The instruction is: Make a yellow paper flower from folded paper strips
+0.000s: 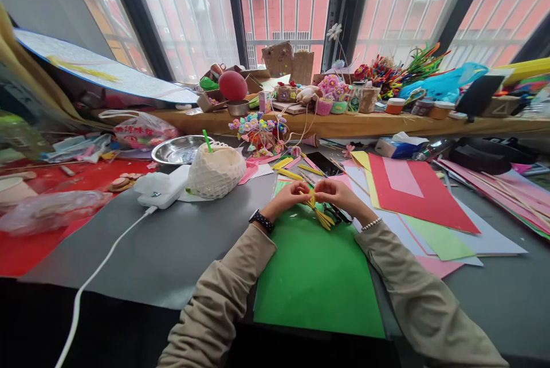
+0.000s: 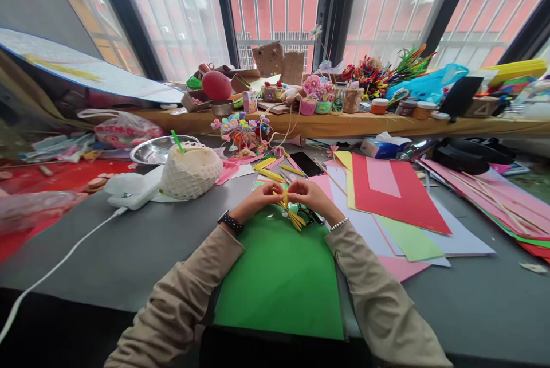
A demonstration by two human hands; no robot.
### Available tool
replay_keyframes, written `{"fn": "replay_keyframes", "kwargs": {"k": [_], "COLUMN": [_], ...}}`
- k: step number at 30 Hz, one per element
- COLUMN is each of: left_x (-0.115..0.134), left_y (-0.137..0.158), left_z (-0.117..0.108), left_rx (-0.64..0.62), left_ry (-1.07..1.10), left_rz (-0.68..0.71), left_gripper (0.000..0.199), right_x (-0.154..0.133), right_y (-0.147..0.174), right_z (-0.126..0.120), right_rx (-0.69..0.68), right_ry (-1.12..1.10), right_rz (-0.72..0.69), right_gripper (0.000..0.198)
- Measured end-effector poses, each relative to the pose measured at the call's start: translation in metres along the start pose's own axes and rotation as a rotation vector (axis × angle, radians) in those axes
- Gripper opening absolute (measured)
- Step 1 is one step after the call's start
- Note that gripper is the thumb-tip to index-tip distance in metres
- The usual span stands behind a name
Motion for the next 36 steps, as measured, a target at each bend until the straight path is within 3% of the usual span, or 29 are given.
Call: {"fn": "replay_keyframes", "kwargs": {"k": [36], "left_x": [-0.0040], "left_y": [-0.0033], "left_z": [-0.0012], "left_rx": [0.003], "left_ry": [-0.110], "left_rz": [-0.009], "left_gripper": [0.028], "right_x": [-0.0013], "right_y": [0.0004], "right_z": [0.0028], "right_rx": [0.074], "right_ry": [0.056], "right_rz": [0.087], "right_gripper": [0.022]}}
Point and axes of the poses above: each hand's wrist, its own y-axis away from the middle knuckle, its own z-axis out of the palm, x = y × z, the point moved 5 cm from there along -y, towards the middle knuckle, and after that the axes turned 9 degrees about -y, right-handed, at the moved point
